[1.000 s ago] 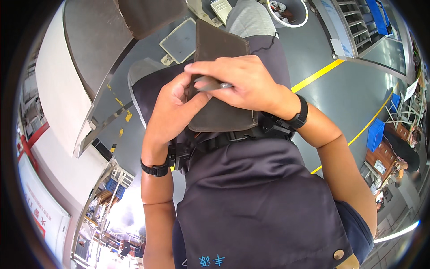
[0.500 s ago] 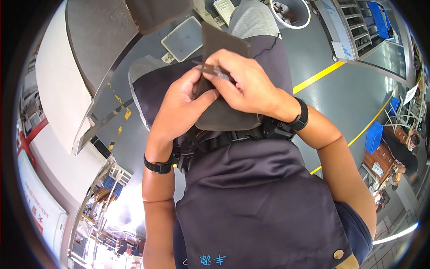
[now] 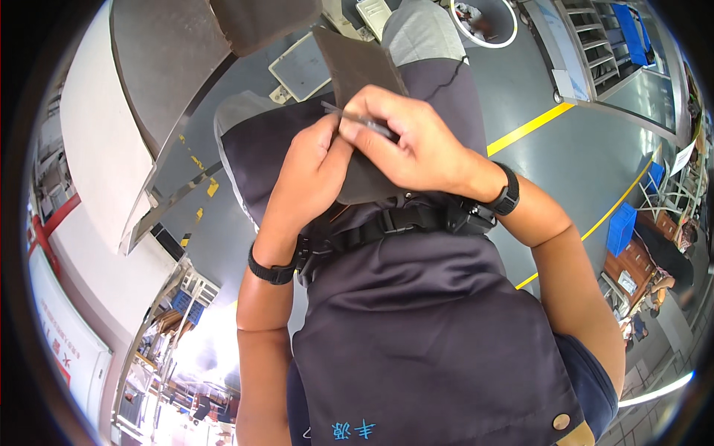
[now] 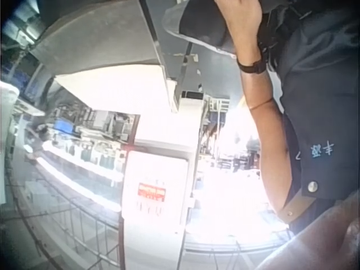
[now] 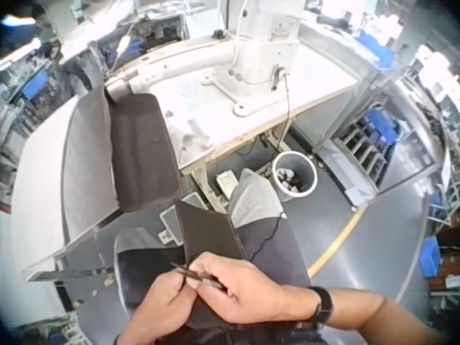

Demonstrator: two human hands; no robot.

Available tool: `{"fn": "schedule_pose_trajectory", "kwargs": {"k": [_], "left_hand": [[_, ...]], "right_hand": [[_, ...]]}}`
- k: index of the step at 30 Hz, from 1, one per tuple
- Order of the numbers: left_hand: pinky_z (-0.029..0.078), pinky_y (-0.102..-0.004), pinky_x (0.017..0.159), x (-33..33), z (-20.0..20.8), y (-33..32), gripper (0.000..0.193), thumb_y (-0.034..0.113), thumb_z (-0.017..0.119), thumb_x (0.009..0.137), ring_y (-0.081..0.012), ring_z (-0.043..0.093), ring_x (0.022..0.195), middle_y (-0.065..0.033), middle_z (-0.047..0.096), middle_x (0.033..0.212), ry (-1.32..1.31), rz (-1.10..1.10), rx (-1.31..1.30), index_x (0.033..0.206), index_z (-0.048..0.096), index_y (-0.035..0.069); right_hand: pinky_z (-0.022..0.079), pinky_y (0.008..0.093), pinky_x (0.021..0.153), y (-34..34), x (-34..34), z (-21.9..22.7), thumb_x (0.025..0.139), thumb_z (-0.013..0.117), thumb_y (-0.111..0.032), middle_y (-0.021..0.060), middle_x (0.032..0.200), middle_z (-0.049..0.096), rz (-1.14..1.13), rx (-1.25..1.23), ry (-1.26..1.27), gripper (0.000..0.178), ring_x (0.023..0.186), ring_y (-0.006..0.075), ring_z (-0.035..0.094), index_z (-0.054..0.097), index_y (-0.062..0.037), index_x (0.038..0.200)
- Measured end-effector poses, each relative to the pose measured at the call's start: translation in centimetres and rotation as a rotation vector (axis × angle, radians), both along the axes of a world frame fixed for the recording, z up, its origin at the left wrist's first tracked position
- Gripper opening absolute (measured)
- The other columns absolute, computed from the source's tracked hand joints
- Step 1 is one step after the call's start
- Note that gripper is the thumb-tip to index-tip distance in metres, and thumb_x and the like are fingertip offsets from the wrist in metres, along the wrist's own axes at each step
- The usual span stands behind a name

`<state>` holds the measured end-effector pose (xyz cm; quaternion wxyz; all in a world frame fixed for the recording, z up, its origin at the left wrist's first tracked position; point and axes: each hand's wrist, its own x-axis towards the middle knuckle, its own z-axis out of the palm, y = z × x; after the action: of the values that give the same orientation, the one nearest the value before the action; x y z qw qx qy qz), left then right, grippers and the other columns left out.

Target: Trimming leather pieces with clippers and sewing them together on an industrial sewing machine.

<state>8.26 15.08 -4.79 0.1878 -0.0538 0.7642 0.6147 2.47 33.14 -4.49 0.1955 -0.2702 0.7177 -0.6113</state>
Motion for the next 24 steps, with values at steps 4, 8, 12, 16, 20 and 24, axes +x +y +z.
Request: {"fn": "schedule_pose_trajectory", "kwargs": {"k": [4,8,12,16,20,24], "left_hand": [[0.05,-0.0296,0.087,0.1,-0.6,-0.3,0.024,0.01,0.048,0.104,-0.0117,0.062,0.095,-0.0075,0.071,0.102,0.015,0.06,0.126,0.118,0.062,-0.003],[0.05,-0.0291,0.091,-0.4,-0.4,0.2,0.027,0.013,0.055,0.104,-0.0109,0.062,0.101,-0.0049,0.07,0.111,-0.085,0.15,0.252,0.125,0.062,-0.002],[0.05,-0.029,0.092,0.0,0.5,0.0,0.03,0.012,0.058,0.103,-0.0114,0.062,0.103,-0.005,0.069,0.114,-0.101,0.204,0.416,0.128,0.061,-0.004],[0.049,-0.0281,0.093,0.0,1.7,-0.5,0.032,0.017,0.06,0.103,-0.0104,0.061,0.103,-0.0054,0.068,0.114,-0.155,0.25,0.359,0.126,0.062,-0.005],[0.047,-0.028,0.096,0.1,1.2,-0.8,0.039,0.024,0.058,0.105,-0.0118,0.061,0.107,-0.0061,0.067,0.12,-0.172,0.234,0.2,0.131,0.06,-0.004],[0.047,-0.0278,0.097,-0.8,1.0,0.5,0.041,0.025,0.056,0.106,-0.0116,0.061,0.107,-0.0062,0.067,0.123,-0.059,0.175,0.192,0.135,0.058,-0.004]], "right_hand": [[0.047,0.0262,0.07,0.1,0.5,1.5,0.099,0.064,-0.007,0.0002,0.085,0.061,0.115,0.043,-0.147,0.006,0.077,0.0071,0.054,0.063,-0.0013,0.102],[0.046,0.0217,0.07,0.9,-1.1,0.8,0.099,0.067,-0.009,-0.0045,0.085,0.061,0.001,-0.123,-0.091,0.008,0.08,0.0038,0.057,0.066,-0.0011,0.101],[0.046,0.0233,0.068,4.3,-6.0,2.5,0.095,0.072,-0.014,-0.0036,0.084,0.062,-0.44,0.06,0.001,0.014,0.075,0.0035,0.053,0.071,-0.0001,0.1],[0.032,0.0192,0.049,10.7,-14.4,-0.5,0.1,0.065,-0.016,-0.0075,0.069,0.057,-0.833,-0.077,-0.053,0.013,0.055,0.0003,0.044,0.069,-0.0072,0.092],[0.028,0.0237,0.048,18.6,-22.9,-7.2,0.09,0.077,-0.02,-0.0086,0.065,0.052,-0.978,0.13,-0.019,0.016,0.053,0.0028,0.04,0.073,-0.0043,0.092],[0.033,0.0271,0.046,27.3,-28.4,-11.9,0.09,0.075,-0.02,-0.0051,0.063,0.056,-1.118,0.485,0.044,0.016,0.051,0.0067,0.046,0.077,-0.0045,0.094]]}}
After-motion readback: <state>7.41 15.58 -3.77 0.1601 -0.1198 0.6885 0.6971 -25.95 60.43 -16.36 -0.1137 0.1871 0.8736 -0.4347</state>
